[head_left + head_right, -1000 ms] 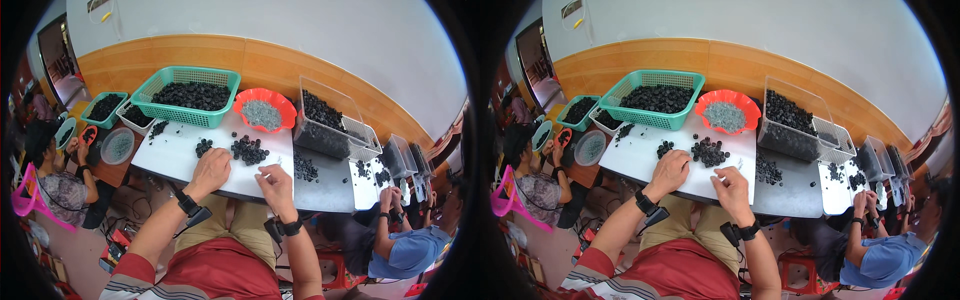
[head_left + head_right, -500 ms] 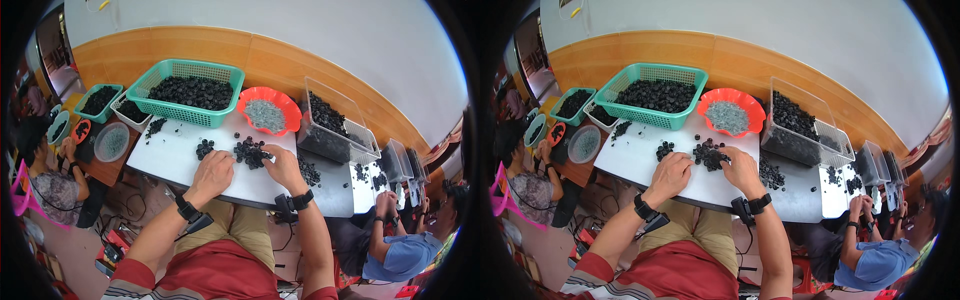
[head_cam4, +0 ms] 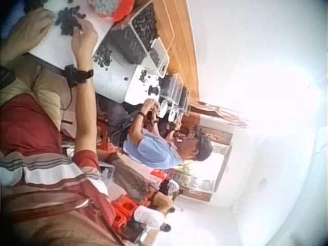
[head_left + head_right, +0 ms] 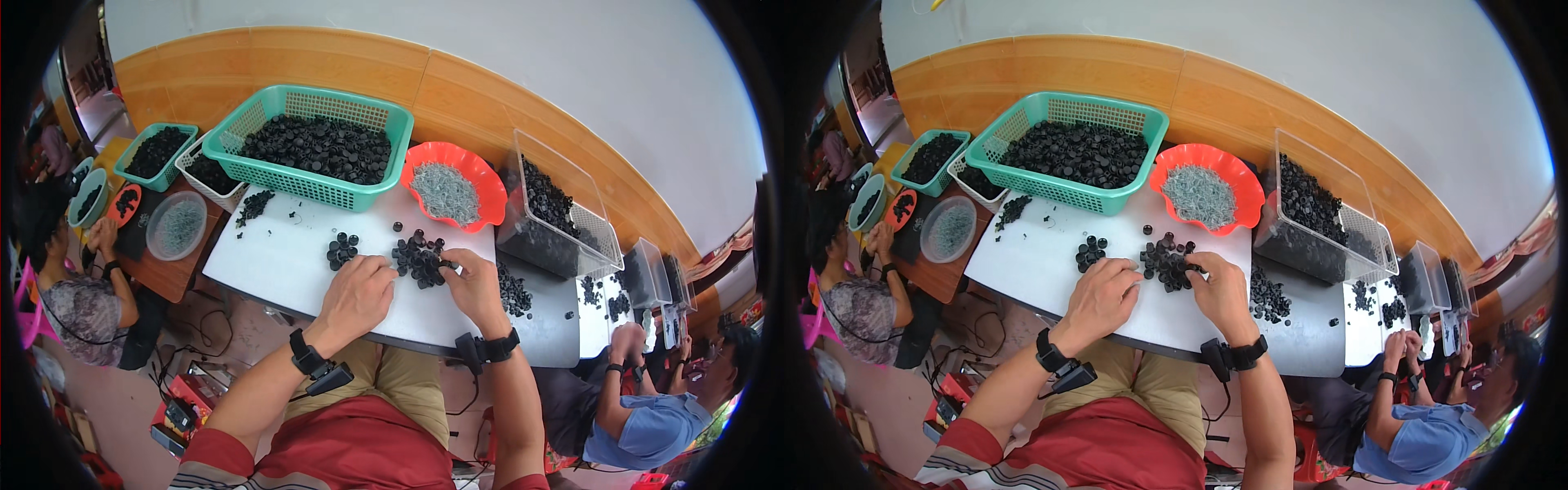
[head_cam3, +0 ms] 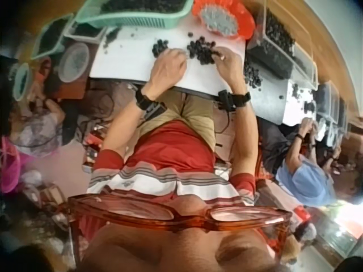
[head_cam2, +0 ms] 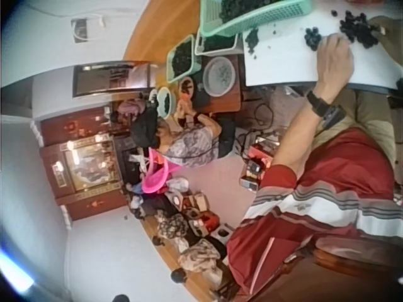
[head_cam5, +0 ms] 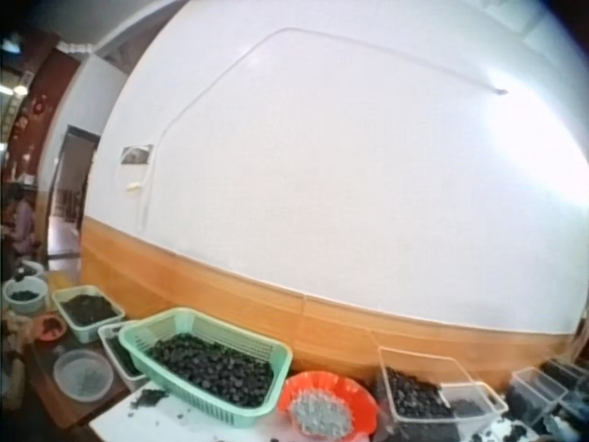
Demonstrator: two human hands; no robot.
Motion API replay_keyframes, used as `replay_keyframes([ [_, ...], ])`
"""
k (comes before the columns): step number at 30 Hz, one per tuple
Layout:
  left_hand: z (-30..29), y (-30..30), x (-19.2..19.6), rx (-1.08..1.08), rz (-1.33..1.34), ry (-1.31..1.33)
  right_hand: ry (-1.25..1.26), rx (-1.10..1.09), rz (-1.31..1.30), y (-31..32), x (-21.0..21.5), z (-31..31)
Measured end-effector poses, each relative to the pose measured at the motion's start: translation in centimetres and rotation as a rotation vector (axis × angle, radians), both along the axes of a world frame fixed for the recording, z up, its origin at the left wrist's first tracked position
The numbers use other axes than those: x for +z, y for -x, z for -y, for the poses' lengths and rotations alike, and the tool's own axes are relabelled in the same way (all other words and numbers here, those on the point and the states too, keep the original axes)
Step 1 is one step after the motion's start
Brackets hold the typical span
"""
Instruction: Sorting and inspecting small black rubber or plastic components at a table.
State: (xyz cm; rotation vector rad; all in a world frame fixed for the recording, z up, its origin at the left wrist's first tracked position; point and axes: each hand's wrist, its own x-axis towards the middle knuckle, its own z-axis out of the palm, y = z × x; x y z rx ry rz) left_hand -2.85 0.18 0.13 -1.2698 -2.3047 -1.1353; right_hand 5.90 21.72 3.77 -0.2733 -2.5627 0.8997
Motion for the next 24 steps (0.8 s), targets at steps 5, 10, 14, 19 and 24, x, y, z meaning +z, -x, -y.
replay_keyframes([
  [5, 0.0, -0.1, 0.3, -0.025, 0.017, -0.031, -0.004, -0.037, -0.071, -0.8, 0.1, 0.3],
  [10, 0.2, -0.2, 0.8, -0.025, 0.013, -0.11, 0.005, -0.044, -0.137, -2.2, -0.2, 1.1],
  [14, 0.9, -0.1, 0.6, -0.104, 0.067, -0.246, 0.205, -0.044, -0.117, -3.7, -0.5, 3.3],
  [19, 2.0, -1.4, 1.9, -0.426, 1.036, -0.352, 0.249, 0.155, -0.272, -4.5, -0.2, 6.6],
  [24, 2.8, -1.4, 1.6, -0.645, 1.499, -0.37, 0.184, 0.2, -0.299, -4.8, -0.3, 7.7],
])
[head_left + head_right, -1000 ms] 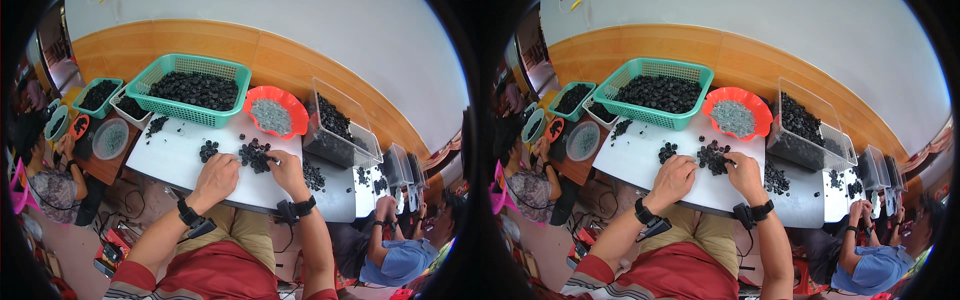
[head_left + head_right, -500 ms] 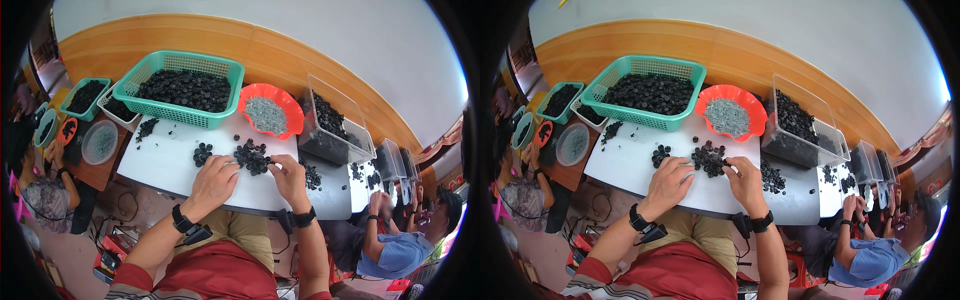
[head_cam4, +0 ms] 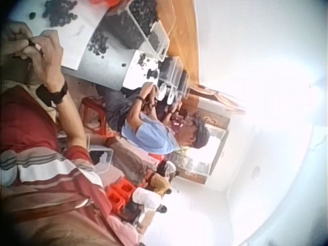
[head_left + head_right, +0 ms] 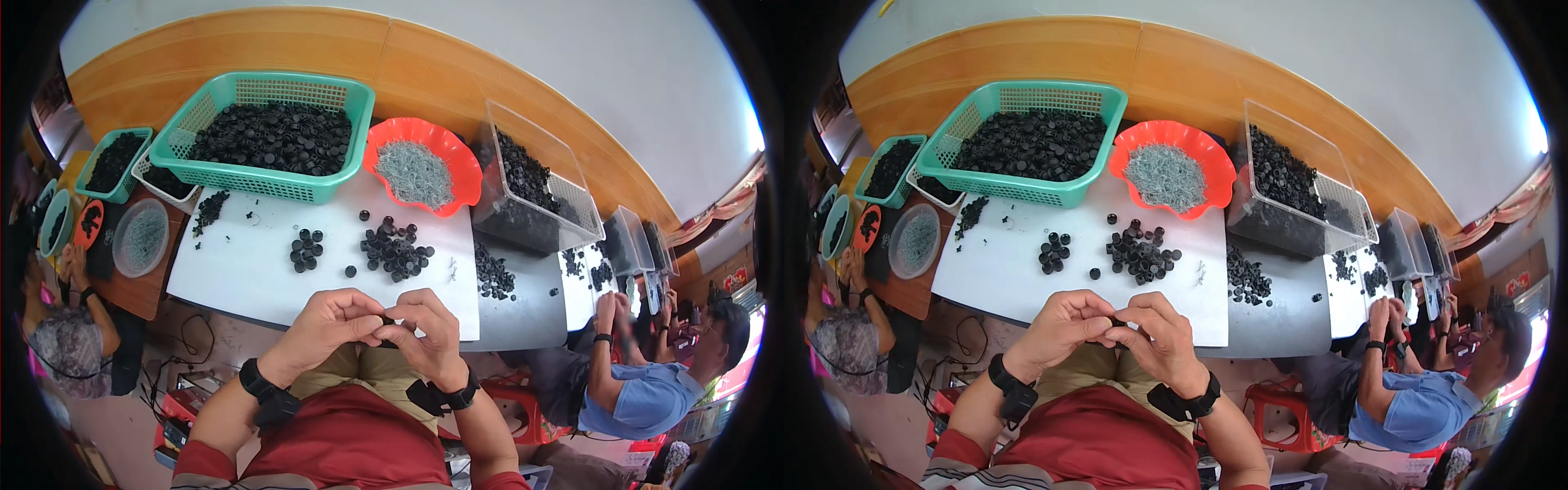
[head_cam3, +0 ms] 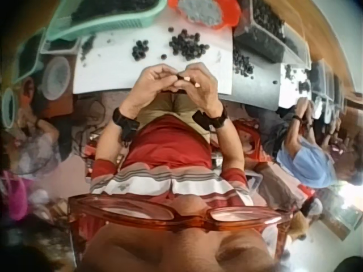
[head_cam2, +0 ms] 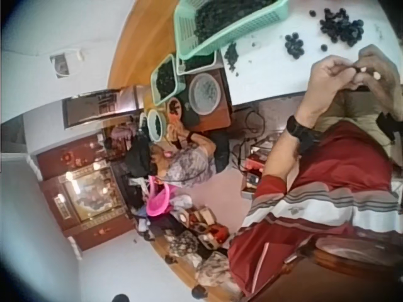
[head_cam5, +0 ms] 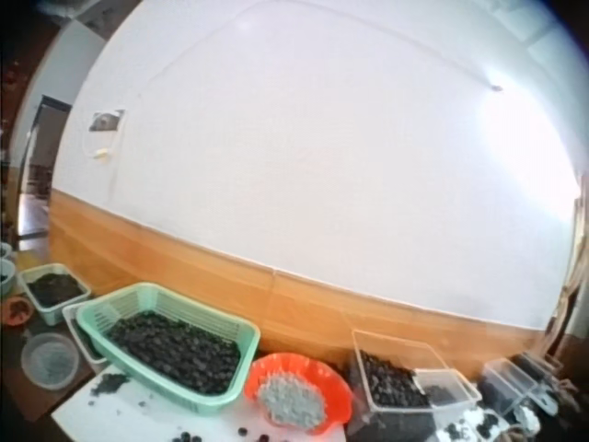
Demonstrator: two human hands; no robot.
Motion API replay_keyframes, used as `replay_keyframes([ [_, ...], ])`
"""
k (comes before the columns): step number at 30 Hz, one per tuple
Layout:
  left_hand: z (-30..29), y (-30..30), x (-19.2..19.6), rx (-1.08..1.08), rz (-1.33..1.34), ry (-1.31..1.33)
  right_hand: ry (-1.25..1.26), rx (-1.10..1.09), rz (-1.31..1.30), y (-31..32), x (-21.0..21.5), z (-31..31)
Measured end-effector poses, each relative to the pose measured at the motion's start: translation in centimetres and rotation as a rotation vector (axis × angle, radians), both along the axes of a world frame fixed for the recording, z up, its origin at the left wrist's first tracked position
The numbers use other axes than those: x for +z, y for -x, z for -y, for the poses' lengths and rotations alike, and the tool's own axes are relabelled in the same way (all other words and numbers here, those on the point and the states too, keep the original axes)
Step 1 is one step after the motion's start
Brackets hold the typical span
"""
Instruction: Sorting and inspecting small black rubber or plastic components at a table.
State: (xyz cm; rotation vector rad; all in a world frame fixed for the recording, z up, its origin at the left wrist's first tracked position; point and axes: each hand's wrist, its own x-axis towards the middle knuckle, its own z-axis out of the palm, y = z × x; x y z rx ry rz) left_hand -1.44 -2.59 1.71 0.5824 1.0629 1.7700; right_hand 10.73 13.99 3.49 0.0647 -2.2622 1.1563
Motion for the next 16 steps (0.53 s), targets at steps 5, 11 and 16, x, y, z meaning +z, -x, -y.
replay_keyframes([
  [5, -0.9, -0.5, -1.3, -0.073, 0.203, -0.074, 0.025, 0.037, -0.076, -0.9, -0.8, -0.5],
  [11, -1.7, -0.8, -1.0, -0.014, 0.08, -0.065, 0.092, -0.076, 0.072, -2.1, 0.6, -3.5],
  [16, -1.5, -0.4, -1.5, -0.005, -0.169, 0.045, -0.169, -0.411, 0.405, -0.8, 1.0, -10.3],
])
